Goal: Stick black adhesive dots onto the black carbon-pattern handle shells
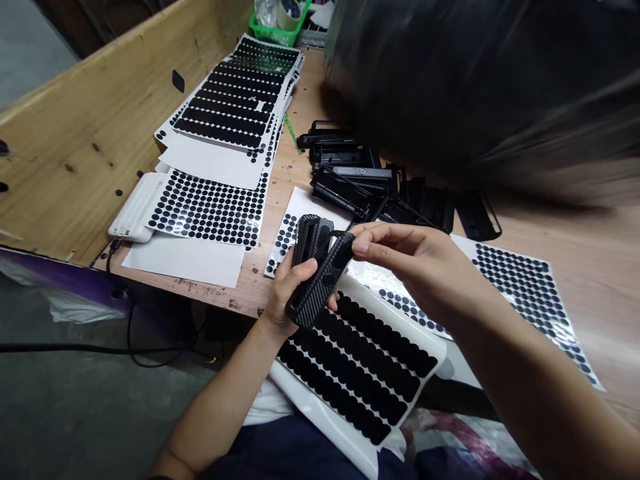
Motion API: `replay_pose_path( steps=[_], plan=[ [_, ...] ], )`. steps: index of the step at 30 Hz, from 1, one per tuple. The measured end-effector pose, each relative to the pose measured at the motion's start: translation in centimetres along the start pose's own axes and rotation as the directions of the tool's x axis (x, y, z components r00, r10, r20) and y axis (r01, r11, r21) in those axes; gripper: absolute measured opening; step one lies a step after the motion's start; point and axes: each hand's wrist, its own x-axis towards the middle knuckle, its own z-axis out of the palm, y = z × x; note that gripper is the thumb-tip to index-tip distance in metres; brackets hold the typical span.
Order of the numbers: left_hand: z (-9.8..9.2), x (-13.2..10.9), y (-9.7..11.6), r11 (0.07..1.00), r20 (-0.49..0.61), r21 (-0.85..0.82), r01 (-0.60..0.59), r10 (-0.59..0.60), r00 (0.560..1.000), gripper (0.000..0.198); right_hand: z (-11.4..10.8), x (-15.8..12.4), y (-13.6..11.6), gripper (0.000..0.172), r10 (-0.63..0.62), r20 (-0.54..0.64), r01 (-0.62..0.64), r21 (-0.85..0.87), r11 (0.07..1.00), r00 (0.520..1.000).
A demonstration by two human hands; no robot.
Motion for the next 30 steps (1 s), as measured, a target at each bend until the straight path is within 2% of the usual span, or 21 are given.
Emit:
replay_pose_path(
  steps=[7,13,19,28,30],
  plan=[
    [0.0,0.1,0.1,1.0,0.01,0.005,-0.001,0.001,1.0,0.049,0.2,-0.5,-0.7,0.036,-0.092,-0.029,0.088,-0.123,0.989,0.995],
    [0.0,-0.1,0.0,1.0,0.008,0.007,0.007,-0.007,1.0,0.046,0.6,-0.8,-0.8,0.031,-0.213,-0.062,0.192,-0.24,0.952,0.975],
    [0.1,-0.2,0.1,1.0,-0.005,0.008,0.005,-0.004,1.0,0.047,0.6,-0.9,-0.6,0.018,-0.326,-0.074,0.269,-0.413,0.87,0.942],
    [0.2,-0.2,0.2,1.0,-0.005,0.009,-0.001,0.002,1.0,0.048,0.9,-1.3,-0.1,0.011,-0.452,-0.064,0.344,-0.556,0.757,0.89],
    [0.2,-0.2,0.1,1.0,-0.014,0.019,-0.001,0.001,1.0,0.048,1.1,-1.5,0.0,0.01,-0.498,-0.044,0.375,-0.603,0.704,0.866]
  ],
)
